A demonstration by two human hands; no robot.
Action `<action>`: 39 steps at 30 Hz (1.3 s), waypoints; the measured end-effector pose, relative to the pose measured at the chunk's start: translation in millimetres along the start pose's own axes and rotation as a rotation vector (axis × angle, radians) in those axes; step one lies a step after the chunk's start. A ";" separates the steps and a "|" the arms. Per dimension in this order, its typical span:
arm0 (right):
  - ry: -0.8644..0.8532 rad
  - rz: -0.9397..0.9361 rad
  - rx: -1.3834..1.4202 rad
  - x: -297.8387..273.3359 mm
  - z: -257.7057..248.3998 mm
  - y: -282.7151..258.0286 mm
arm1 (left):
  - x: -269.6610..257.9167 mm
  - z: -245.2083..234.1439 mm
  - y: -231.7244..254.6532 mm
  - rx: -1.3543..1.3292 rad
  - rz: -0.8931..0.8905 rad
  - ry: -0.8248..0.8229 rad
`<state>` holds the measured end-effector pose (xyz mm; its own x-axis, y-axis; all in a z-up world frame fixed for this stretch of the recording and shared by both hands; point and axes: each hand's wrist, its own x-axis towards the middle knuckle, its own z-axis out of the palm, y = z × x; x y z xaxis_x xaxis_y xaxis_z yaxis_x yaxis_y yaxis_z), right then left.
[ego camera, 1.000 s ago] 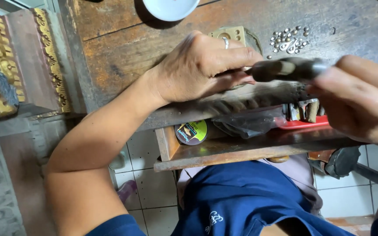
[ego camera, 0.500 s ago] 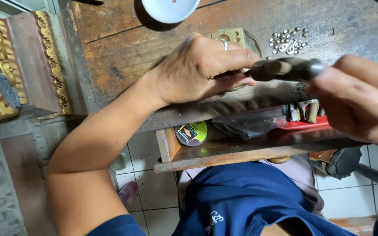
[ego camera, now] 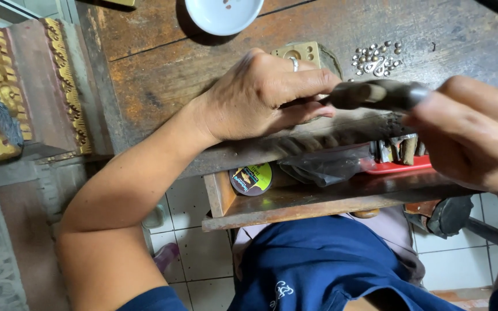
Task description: Shaping small metal discs into domes using a dapping block, punch, and hammer on a workbench.
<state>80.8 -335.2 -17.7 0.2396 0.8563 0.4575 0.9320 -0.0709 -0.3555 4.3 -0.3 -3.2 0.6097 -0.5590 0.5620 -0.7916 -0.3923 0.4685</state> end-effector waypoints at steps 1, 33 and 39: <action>-0.064 0.012 -0.064 1.9 -2.5 -1.3 | -1.2 0.4 -0.5 0.021 -0.010 -0.020; -0.081 -0.147 -0.040 1.1 0.2 6.4 | -1.9 2.1 -0.2 -0.022 -0.001 0.015; 0.044 -0.145 0.034 -0.3 7.0 8.0 | -0.3 -0.3 -2.2 -0.065 0.001 0.005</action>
<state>86.3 -332.4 -26.4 0.1154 0.8330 0.5411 0.9480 0.0703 -0.3104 5.8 1.0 -4.3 0.6094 -0.5553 0.5659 -0.7878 -0.3435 0.5113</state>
